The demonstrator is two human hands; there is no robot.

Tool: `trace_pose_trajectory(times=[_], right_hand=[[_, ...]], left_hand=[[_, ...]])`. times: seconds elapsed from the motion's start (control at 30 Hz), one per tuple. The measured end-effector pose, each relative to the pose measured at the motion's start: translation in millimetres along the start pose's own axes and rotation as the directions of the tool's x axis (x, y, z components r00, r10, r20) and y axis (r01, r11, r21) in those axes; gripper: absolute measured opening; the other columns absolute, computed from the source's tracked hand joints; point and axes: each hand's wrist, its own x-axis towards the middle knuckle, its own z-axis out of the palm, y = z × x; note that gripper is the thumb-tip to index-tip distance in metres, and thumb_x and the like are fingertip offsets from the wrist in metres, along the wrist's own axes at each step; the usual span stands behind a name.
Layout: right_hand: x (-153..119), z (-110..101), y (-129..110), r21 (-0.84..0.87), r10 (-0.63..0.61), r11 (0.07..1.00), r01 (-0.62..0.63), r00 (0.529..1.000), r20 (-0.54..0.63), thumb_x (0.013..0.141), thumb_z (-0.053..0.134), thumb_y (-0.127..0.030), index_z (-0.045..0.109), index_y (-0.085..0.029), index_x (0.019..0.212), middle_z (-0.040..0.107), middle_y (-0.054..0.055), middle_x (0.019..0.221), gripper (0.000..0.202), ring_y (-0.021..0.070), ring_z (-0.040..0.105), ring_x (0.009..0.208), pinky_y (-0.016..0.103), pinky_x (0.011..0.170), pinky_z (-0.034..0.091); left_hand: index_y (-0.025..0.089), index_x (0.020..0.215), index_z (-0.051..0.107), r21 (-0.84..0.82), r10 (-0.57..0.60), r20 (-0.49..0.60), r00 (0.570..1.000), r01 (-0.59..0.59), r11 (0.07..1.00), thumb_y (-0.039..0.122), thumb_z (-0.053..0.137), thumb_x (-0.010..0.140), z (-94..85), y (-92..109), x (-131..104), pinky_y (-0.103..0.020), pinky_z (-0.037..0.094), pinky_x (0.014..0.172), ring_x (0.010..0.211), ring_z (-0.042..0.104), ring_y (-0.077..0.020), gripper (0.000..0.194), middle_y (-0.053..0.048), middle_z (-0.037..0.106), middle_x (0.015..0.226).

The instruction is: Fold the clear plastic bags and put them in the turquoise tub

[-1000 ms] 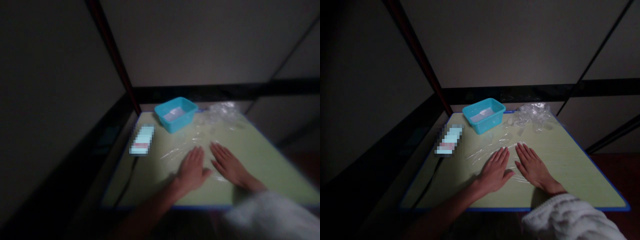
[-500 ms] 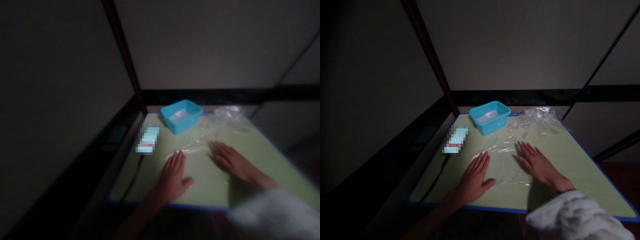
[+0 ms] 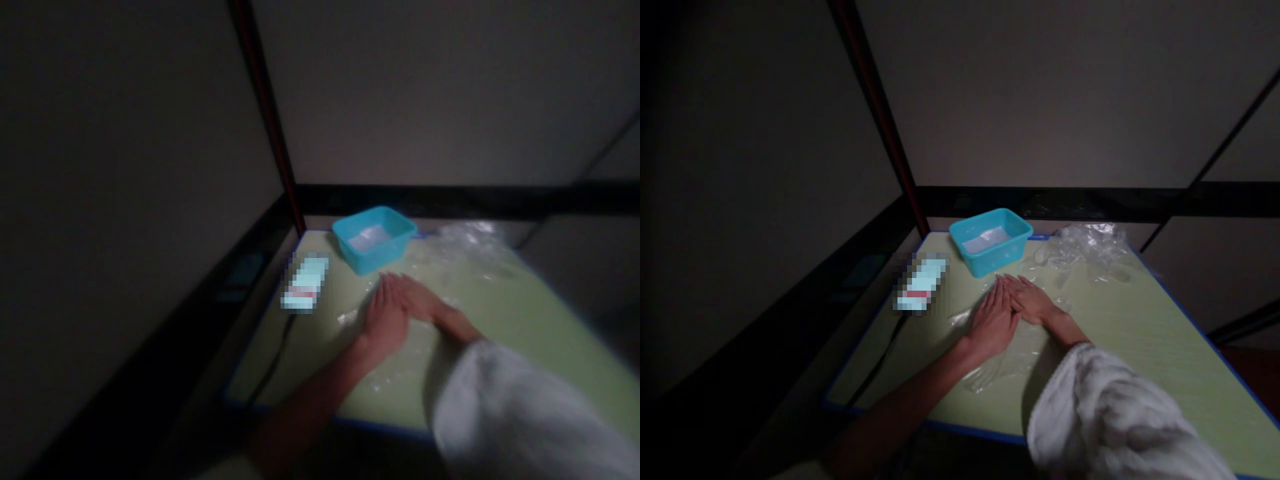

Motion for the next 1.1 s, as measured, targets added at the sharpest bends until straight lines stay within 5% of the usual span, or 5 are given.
trace_pose_trajectory(times=[0.2,0.63,0.77,0.9,1.1], right_hand=[[-5,2,2,-0.019,0.026,0.999,-0.026,1.000,0.005,0.096,0.024,-0.038,0.024,-0.022,0.146,0.026,0.005,0.150,0.052,0.0233,0.023,0.137,0.050,0.110,0.023],[-7,-14,-4,0.069,0.056,0.996,-0.052,0.996,-0.064,0.097,0.020,-0.042,0.025,-0.023,0.145,0.027,0.006,0.150,0.052,0.0237,0.024,0.137,0.049,0.110,0.025],[-32,-56,-24,0.119,0.037,0.992,-0.029,0.997,-0.067,0.094,0.034,-0.046,0.043,-0.019,0.136,0.039,0.009,0.145,0.050,0.0227,0.038,0.130,0.040,0.105,0.035],[-77,-97,-63,0.040,-0.070,0.997,0.067,0.992,0.101,0.085,0.055,-0.033,0.066,-0.022,0.104,0.061,0.008,0.114,0.025,0.0231,0.057,0.106,0.038,0.092,0.044],[-125,-87,-89,-0.249,-0.029,0.965,0.083,0.976,0.215,0.083,0.050,-0.017,0.063,-0.019,0.081,0.064,0.006,0.085,0.014,0.0198,0.059,0.079,0.035,0.075,0.043]], left_hand=[[0.000,0.139,0.030,0.020,-0.060,-0.016,0.998,0.060,0.998,0.047,0.029,0.092,13.7,-10,-15,-0.042,0.023,0.112,0.138,0.023,-0.0282,0.066,-0.020,0.028,0.147],[0.000,0.136,0.034,-0.057,-0.097,0.007,0.995,0.098,0.994,0.038,0.049,0.087,-8.5,-80,-77,-0.044,0.027,0.111,0.138,0.023,-0.0317,0.063,-0.023,0.027,0.147],[0.004,0.135,0.036,-0.247,-0.001,-0.034,0.999,-0.008,0.969,0.027,0.051,0.087,-22.6,-75,-85,-0.043,0.028,0.111,0.139,0.021,-0.0273,0.055,-0.020,0.025,0.148],[0.016,0.123,0.052,-0.405,0.173,-0.049,0.984,-0.178,0.897,0.021,0.054,0.084,-37.4,-59,-100,-0.040,0.034,0.109,0.132,0.036,-0.0220,0.039,-0.010,0.044,0.140],[0.019,0.115,0.056,-0.445,0.321,0.009,0.947,-0.284,0.849,0.021,0.057,0.082,-42.2,-41,-108,-0.037,0.041,0.101,0.116,0.051,-0.0206,0.033,-0.006,0.057,0.126]])
